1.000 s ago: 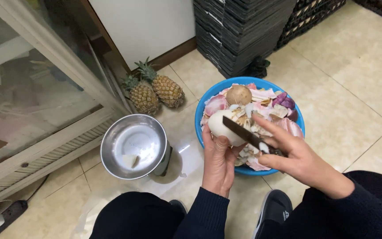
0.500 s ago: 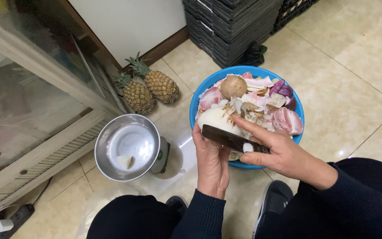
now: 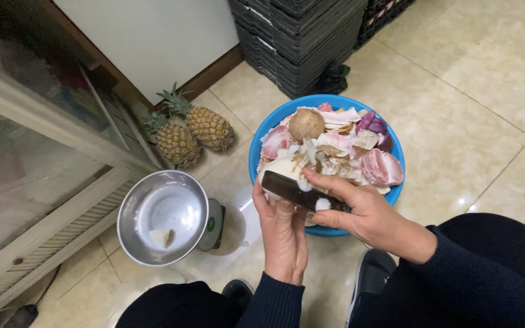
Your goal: A person peels a large white root vegetable with a knife over a bowl of scraps.
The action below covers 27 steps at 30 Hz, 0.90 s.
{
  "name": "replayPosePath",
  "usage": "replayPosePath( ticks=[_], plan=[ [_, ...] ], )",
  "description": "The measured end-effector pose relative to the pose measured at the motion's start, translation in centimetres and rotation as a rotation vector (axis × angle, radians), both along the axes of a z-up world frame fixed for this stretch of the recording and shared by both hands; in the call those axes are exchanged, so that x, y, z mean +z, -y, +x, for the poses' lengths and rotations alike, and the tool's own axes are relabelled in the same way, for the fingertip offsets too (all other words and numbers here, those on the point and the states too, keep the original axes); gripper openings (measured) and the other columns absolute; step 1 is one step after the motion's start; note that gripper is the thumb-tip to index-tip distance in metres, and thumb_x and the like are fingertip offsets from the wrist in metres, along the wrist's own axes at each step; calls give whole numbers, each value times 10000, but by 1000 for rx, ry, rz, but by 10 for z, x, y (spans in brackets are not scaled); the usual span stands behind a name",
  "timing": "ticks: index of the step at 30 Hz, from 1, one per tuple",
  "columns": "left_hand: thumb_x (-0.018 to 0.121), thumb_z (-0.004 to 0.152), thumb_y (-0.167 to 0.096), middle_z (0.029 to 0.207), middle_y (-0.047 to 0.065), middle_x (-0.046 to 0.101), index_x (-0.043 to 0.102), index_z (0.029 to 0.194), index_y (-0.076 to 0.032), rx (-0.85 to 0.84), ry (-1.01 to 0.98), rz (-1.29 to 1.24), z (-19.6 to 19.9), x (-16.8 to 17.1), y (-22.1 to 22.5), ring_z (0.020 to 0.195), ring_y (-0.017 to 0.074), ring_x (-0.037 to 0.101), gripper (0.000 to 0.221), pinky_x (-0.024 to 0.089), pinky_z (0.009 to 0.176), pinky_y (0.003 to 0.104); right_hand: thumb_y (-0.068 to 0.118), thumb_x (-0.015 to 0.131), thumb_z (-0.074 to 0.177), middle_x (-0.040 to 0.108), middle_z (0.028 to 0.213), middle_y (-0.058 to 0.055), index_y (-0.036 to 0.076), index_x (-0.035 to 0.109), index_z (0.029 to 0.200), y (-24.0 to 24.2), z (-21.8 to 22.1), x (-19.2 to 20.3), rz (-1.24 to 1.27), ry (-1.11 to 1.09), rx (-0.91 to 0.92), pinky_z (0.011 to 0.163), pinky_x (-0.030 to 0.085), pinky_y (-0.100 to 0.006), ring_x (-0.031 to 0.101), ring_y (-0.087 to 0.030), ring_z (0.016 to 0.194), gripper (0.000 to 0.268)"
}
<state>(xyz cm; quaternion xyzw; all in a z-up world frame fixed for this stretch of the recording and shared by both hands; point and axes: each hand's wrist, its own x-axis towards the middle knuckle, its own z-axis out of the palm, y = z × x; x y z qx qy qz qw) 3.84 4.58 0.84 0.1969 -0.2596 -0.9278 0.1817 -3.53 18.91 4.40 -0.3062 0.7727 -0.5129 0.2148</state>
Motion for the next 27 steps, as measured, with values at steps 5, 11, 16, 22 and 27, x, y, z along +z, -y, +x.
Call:
replayPosePath(
  ticks=[5, 11, 16, 22, 27],
  plan=[
    [886, 606, -357, 1465, 174, 521, 333, 1530, -137, 8, 1, -33, 1, 3, -1, 1267, 321, 571, 1099, 476, 1037, 437, 218, 769, 815, 734, 1367, -47, 97, 609, 1419, 2, -2, -1, -23, 116, -41, 879, 582, -252, 727, -135, 1099, 637],
    [846, 650, -232, 1444, 184, 520, 322, 1546, -143, 14, 39, -13, 0, 4, 0, 1233, 314, 574, 1043, 472, 1029, 426, 137, 735, 849, 733, 1358, -68, 39, 664, 1338, 5, -6, -7, -121, 239, -100, 950, 567, -276, 703, -156, 1167, 504],
    [705, 703, -191, 1362, 203, 478, 371, 1486, -112, -39, 41, 78, -1, 9, 5, 1176, 344, 520, 855, 470, 978, 487, 19, 538, 963, 555, 571, -118, -14, 619, 1342, -3, -11, -7, -388, 806, -87, 379, 348, -263, 440, -155, 416, 389],
    [709, 759, -127, 1355, 147, 510, 463, 1468, -271, 16, 96, 215, -6, -8, 4, 1183, 345, 560, 764, 484, 985, 649, 184, 561, 1010, 390, 482, -136, 129, 642, 1290, -7, -14, -30, -621, 961, 3, 223, 363, -297, 381, -199, 247, 297],
    [726, 754, -163, 1341, 168, 510, 461, 1469, -260, -21, 95, 171, -5, -5, 7, 1174, 349, 560, 769, 496, 958, 626, 176, 554, 1013, 403, 490, -136, 110, 631, 1295, -9, -15, -31, -624, 958, 10, 221, 365, -295, 398, -195, 254, 300]
  ],
)
